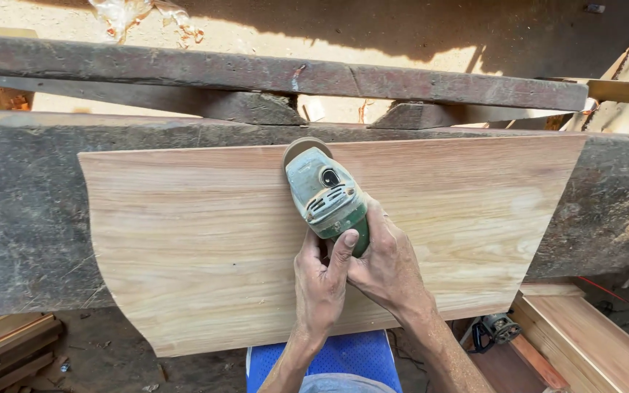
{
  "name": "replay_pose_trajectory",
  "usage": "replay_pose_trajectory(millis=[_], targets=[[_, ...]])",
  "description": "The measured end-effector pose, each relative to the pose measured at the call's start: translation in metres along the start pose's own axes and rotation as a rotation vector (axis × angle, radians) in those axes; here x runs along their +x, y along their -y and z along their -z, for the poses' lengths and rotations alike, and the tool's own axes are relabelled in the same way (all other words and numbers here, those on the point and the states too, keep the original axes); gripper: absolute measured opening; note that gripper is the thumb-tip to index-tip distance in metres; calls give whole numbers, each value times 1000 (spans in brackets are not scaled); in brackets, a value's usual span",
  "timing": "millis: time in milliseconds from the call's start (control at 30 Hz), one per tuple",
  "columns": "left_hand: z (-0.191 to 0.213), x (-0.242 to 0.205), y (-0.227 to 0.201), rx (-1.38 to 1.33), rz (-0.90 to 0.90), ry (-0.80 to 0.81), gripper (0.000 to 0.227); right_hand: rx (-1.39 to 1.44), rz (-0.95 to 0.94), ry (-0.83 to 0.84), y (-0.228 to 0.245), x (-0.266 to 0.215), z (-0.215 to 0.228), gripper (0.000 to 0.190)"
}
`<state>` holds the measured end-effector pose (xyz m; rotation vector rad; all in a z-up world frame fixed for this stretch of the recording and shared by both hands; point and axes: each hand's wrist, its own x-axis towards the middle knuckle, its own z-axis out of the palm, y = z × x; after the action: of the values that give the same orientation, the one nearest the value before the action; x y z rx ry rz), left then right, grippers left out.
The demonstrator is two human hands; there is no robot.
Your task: The person uses an angle grinder with a sanding disc to smooth the surface and edges of a large wooden board. They move the tool across the board, flip it over, and continue sanding the other side and edges in a workshop setting.
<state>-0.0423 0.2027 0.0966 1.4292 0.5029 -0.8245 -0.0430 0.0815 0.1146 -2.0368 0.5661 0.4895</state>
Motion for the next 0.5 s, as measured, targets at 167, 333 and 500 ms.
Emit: replay_pose_trajectory(millis=[167,333,500], targets=[[-35,4,6,-20,-21,85,57,-16,8,-75,-24,-7,29,69],[-76,10,13,4,-28,117,57,20,-46,-101,-53,-12,59,68],[-120,12,12,114,-46,154,56,42,-92,-167,-87,-23,90,56]])
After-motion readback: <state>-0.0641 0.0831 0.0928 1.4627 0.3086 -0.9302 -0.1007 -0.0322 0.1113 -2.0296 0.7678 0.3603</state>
